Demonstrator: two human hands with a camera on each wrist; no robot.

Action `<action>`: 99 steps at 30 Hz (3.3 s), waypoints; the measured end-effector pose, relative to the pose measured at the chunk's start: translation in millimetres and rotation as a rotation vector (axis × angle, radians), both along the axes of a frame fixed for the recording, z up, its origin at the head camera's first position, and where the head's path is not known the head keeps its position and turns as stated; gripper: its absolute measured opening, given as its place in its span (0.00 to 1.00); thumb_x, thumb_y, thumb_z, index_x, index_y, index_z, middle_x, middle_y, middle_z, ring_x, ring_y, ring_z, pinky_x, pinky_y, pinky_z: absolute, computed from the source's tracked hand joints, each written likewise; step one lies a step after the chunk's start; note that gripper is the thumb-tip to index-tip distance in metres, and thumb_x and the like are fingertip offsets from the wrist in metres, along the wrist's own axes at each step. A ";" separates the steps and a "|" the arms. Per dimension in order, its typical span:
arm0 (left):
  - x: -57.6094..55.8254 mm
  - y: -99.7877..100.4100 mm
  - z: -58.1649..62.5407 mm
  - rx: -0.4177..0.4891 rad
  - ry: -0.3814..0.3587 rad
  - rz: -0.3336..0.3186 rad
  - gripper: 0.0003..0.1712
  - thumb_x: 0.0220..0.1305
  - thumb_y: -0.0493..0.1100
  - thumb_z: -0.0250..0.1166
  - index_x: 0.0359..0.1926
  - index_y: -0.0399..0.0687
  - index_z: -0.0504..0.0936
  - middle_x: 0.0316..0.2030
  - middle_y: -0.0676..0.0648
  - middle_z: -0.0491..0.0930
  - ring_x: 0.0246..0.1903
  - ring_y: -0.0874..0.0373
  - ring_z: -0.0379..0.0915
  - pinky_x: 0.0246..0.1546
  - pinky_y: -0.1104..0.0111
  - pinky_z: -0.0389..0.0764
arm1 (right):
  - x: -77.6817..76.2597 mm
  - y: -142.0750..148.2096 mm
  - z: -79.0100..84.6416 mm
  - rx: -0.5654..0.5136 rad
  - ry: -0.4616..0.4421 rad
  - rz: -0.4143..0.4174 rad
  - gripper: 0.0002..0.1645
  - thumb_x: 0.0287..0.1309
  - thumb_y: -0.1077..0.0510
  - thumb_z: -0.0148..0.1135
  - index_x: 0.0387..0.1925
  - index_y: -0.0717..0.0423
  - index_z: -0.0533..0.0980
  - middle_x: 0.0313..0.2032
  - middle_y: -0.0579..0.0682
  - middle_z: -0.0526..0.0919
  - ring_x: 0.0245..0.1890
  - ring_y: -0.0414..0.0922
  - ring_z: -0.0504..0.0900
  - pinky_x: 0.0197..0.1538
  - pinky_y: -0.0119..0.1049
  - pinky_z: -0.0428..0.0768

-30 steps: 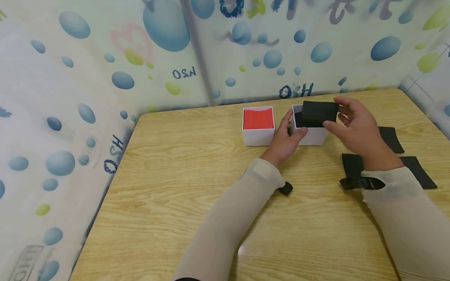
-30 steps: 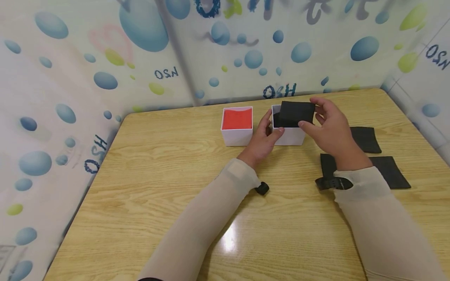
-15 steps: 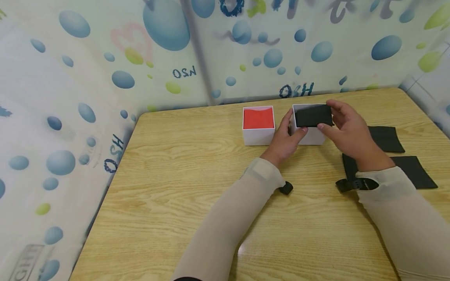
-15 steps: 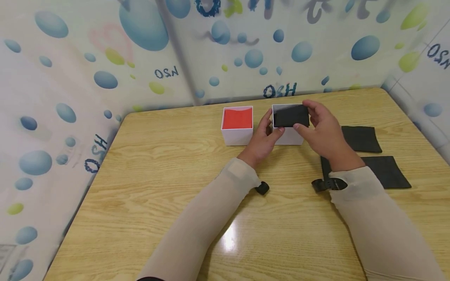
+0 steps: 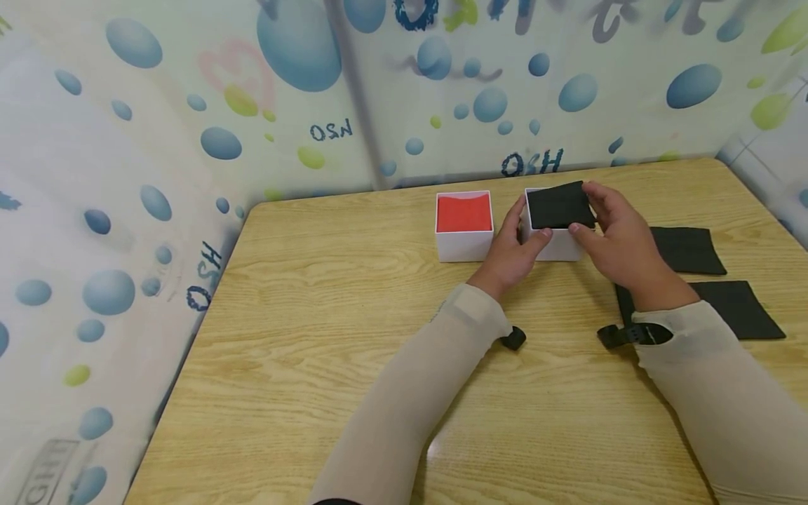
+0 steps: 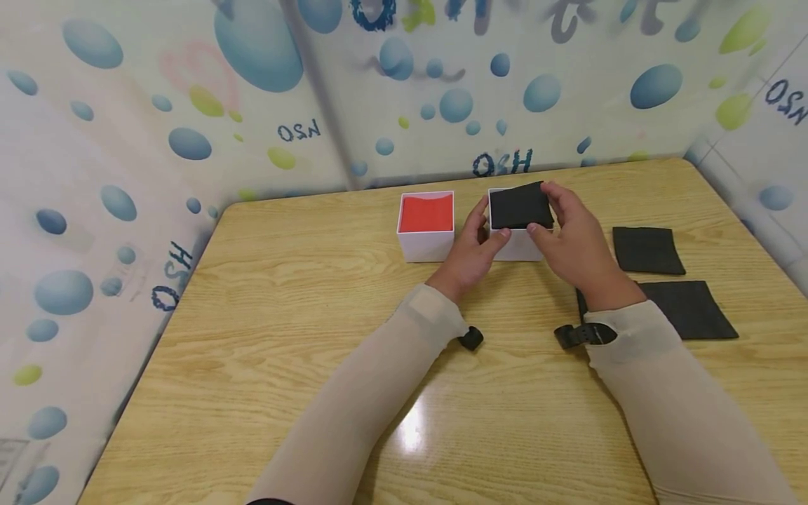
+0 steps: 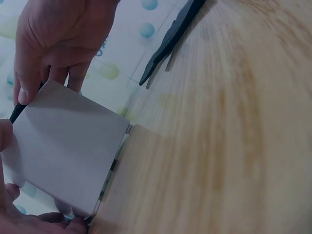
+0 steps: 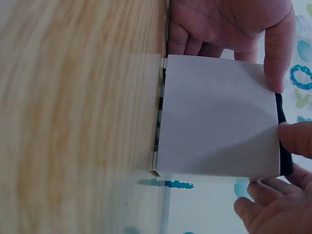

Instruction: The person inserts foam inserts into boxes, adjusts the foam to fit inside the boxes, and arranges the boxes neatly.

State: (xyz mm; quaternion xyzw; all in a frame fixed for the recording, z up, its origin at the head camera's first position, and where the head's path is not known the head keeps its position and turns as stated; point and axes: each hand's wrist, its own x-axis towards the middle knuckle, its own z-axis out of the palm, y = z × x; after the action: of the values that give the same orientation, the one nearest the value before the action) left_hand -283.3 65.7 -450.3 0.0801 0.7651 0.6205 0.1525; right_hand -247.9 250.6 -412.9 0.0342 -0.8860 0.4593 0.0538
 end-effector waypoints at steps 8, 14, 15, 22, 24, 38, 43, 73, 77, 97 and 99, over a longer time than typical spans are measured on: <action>0.8 -0.3 -0.5 -0.002 0.002 -0.008 0.43 0.74 0.63 0.62 0.80 0.93 0.48 0.81 0.59 0.57 0.76 0.54 0.60 0.75 0.52 0.69 | -0.2 0.6 3.0 0.129 -0.112 0.084 0.52 0.78 0.43 0.55 0.86 0.53 0.37 0.84 0.63 0.41 0.81 0.68 0.50 0.75 0.72 0.57; 0.5 -0.3 -0.9 0.006 0.006 -0.012 0.43 0.74 0.63 0.62 0.80 0.92 0.48 0.82 0.62 0.55 0.76 0.54 0.60 0.76 0.53 0.68 | -1.7 -0.6 3.9 0.271 -0.127 0.160 0.60 0.75 0.40 0.59 0.85 0.57 0.32 0.84 0.60 0.28 0.83 0.67 0.36 0.78 0.72 0.48; 0.6 -0.3 -1.0 0.005 0.004 -0.011 0.43 0.74 0.63 0.62 0.80 0.92 0.48 0.82 0.62 0.55 0.76 0.54 0.60 0.76 0.53 0.67 | -1.4 -0.6 4.0 0.292 -0.122 0.167 0.60 0.75 0.42 0.60 0.85 0.58 0.32 0.84 0.61 0.28 0.83 0.66 0.33 0.78 0.71 0.45; 0.3 -0.5 -0.9 -0.003 -0.003 -0.011 0.44 0.74 0.63 0.62 0.81 0.91 0.47 0.82 0.62 0.55 0.77 0.54 0.59 0.76 0.52 0.67 | 4.9 -3.0 17.5 0.456 -0.098 0.164 0.60 0.74 0.46 0.62 0.83 0.66 0.34 0.82 0.68 0.30 0.82 0.66 0.27 0.78 0.72 0.40; 0.0 -0.4 -0.6 -0.004 0.001 -0.012 0.44 0.75 0.63 0.62 0.81 0.91 0.47 0.82 0.61 0.55 0.76 0.54 0.60 0.76 0.52 0.67 | 7.5 -4.9 24.4 0.495 -0.120 0.179 0.59 0.74 0.45 0.63 0.83 0.66 0.37 0.83 0.68 0.33 0.82 0.66 0.28 0.77 0.73 0.38; 0.5 0.3 -1.3 -0.006 0.013 -0.012 0.44 0.75 0.62 0.62 0.81 0.88 0.48 0.81 0.59 0.57 0.73 0.54 0.64 0.74 0.53 0.70 | 14.5 -17.5 26.8 0.671 -0.166 0.266 0.53 0.70 0.45 0.67 0.80 0.70 0.54 0.81 0.72 0.49 0.82 0.69 0.45 0.74 0.79 0.41; -0.3 0.2 -1.4 0.003 0.024 -0.016 0.44 0.75 0.62 0.62 0.81 0.89 0.48 0.81 0.60 0.56 0.73 0.54 0.64 0.75 0.54 0.70 | 13.7 -18.6 22.4 0.689 -0.124 0.254 0.51 0.70 0.45 0.67 0.79 0.70 0.57 0.80 0.72 0.53 0.81 0.69 0.50 0.74 0.79 0.44; 0.9 -0.1 0.7 0.026 0.001 -0.007 0.43 0.75 0.61 0.62 0.81 0.90 0.48 0.80 0.60 0.57 0.73 0.54 0.63 0.74 0.55 0.71 | 10.7 -26.1 11.5 0.719 -0.001 0.191 0.42 0.67 0.48 0.71 0.71 0.69 0.68 0.70 0.74 0.70 0.72 0.72 0.67 0.73 0.78 0.53; 0.6 -0.1 -0.3 0.033 0.004 -0.011 0.43 0.75 0.61 0.63 0.81 0.89 0.48 0.80 0.59 0.58 0.72 0.54 0.64 0.74 0.55 0.71 | 10.4 -25.3 11.6 0.706 -0.020 0.195 0.44 0.68 0.47 0.70 0.73 0.68 0.66 0.73 0.73 0.67 0.74 0.71 0.64 0.73 0.77 0.53; -1.0 -0.2 0.9 0.021 0.006 0.003 0.44 0.74 0.61 0.64 0.80 0.91 0.49 0.81 0.61 0.56 0.76 0.53 0.60 0.76 0.51 0.67 | 25.6 -3.9 58.4 0.544 -0.057 0.142 0.53 0.73 0.45 0.64 0.83 0.63 0.49 0.78 0.73 0.56 0.76 0.75 0.56 0.73 0.76 0.57; -1.1 -0.3 1.3 0.017 0.004 0.005 0.44 0.74 0.62 0.64 0.80 0.92 0.49 0.81 0.61 0.57 0.76 0.53 0.59 0.76 0.50 0.67 | 29.0 -2.3 63.1 0.549 -0.045 0.130 0.53 0.73 0.44 0.64 0.83 0.62 0.49 0.77 0.73 0.58 0.75 0.75 0.58 0.70 0.77 0.60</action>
State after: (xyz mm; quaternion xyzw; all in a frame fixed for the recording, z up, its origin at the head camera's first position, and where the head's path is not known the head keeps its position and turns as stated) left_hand -284.4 65.4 -449.0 0.0809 0.7601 0.6273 0.1488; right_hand -218.9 248.2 -349.8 0.0941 -0.9742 0.2052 -0.0067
